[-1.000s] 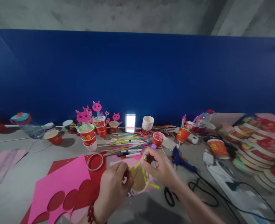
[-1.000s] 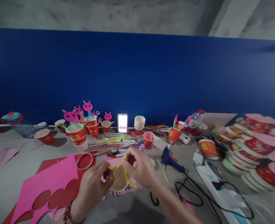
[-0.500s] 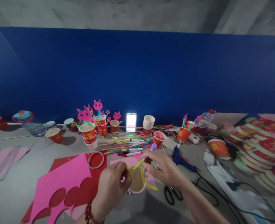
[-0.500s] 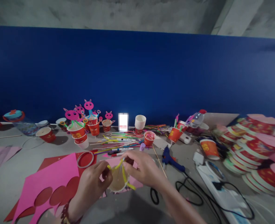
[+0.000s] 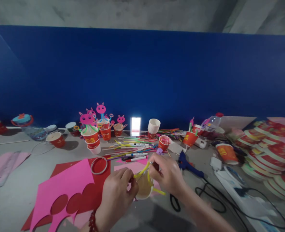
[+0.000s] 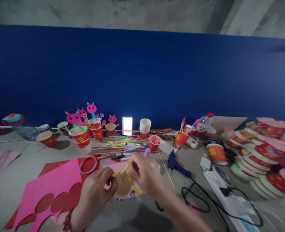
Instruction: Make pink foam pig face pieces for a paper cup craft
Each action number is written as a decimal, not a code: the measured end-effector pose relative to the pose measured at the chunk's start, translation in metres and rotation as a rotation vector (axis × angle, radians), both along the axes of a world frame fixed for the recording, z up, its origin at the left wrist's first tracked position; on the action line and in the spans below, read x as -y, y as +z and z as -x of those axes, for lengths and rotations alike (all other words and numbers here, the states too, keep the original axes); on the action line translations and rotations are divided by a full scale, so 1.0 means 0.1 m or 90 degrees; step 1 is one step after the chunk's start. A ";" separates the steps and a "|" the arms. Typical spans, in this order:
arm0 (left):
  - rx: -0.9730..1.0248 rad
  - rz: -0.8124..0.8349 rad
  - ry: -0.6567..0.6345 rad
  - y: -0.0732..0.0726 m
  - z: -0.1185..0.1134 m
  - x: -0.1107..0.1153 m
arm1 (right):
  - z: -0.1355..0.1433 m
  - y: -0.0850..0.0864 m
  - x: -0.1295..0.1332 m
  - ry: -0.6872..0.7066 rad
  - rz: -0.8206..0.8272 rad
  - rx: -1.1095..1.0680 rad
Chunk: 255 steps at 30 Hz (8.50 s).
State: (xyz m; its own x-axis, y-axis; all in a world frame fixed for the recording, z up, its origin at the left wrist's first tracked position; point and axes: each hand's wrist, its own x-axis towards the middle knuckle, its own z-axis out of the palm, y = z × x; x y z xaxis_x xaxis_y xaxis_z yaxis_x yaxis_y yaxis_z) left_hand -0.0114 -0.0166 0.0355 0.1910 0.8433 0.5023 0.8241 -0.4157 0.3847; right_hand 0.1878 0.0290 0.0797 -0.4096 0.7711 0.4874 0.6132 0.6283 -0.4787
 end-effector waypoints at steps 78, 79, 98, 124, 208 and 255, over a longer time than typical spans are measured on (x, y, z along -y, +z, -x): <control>0.069 0.086 -0.016 -0.13 0.00 -0.06 | 0.13 -0.11 -0.03 0.040 0.063 -0.161; 0.061 0.065 -0.015 -0.12 -0.01 -0.05 | 0.13 -0.12 -0.02 0.017 0.043 -0.154; 0.226 0.196 -0.023 -0.15 0.05 -0.12 | -0.25 -0.62 0.18 0.249 0.298 -0.290; 0.485 0.157 -0.274 -0.40 0.16 0.04 | 0.08 -1.08 0.41 0.177 0.540 -0.574; 0.914 0.324 -0.008 -0.80 0.47 -0.09 | -0.08 -1.19 0.36 -0.087 0.170 -0.193; 0.603 0.252 0.072 -0.94 1.14 -0.32 | -0.07 -1.55 0.38 -0.086 0.158 -0.169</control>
State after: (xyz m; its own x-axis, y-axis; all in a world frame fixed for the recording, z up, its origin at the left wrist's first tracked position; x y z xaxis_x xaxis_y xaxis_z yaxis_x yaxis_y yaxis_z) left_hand -0.1255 0.0159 -0.0584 -0.2296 0.9692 0.0885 0.1390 -0.0574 0.9886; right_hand 0.1950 -0.0094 -0.0756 -0.1814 0.9173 0.3546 0.5171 0.3957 -0.7590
